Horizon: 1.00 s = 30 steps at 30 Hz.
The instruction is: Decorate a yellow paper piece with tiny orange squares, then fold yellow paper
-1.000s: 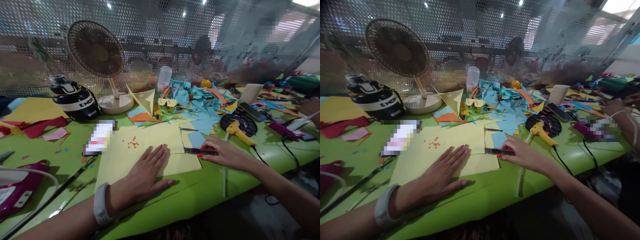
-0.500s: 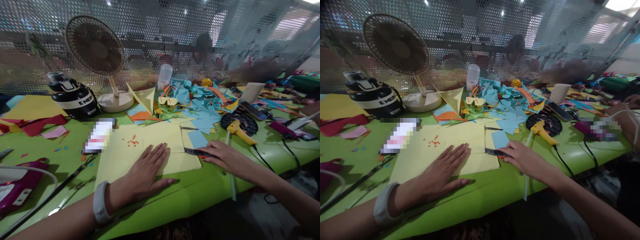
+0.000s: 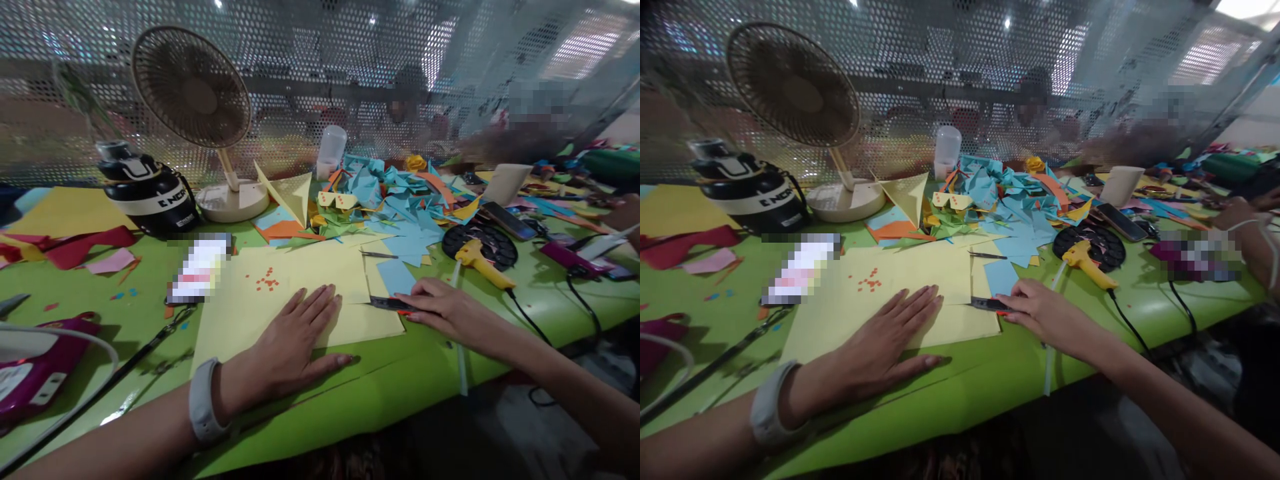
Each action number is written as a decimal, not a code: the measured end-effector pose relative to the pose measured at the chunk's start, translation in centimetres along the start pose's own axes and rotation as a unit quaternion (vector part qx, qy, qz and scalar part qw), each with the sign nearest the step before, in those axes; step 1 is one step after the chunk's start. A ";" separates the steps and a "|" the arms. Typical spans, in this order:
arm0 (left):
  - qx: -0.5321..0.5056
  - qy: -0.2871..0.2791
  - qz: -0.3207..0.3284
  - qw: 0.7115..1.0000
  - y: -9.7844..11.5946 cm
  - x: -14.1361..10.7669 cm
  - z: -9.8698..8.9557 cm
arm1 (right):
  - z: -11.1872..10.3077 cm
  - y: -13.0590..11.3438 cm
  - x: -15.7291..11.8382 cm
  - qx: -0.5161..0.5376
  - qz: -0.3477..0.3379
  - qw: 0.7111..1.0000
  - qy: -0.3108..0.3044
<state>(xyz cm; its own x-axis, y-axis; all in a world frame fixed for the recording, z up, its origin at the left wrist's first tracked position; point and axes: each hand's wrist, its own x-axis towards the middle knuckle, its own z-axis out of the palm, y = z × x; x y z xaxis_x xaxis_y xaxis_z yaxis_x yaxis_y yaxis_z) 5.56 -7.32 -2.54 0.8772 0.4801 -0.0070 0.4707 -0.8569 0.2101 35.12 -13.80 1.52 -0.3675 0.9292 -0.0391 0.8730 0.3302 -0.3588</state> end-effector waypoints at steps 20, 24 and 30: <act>-0.018 0.000 -0.011 1.000 0.3 0.2 -0.4 | 0.2 -1.6 1.8 0.010 -0.021 1.000 -0.020; -0.017 -0.011 -0.017 1.000 0.3 0.2 -0.6 | 0.1 -1.6 1.6 0.010 -0.013 1.000 -0.011; -0.008 -0.017 -0.024 1.000 1.1 1.2 -0.3 | -0.6 -0.9 1.8 -0.016 -0.011 1.000 0.021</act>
<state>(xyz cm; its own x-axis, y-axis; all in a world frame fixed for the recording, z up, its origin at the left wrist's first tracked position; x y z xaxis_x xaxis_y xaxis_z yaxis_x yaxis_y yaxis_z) 7.08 -7.59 -2.03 0.8566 0.5136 -0.0501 0.5108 -0.8300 0.2241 33.87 -12.36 2.33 -0.3732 0.9277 0.0086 0.8750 0.3550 -0.3292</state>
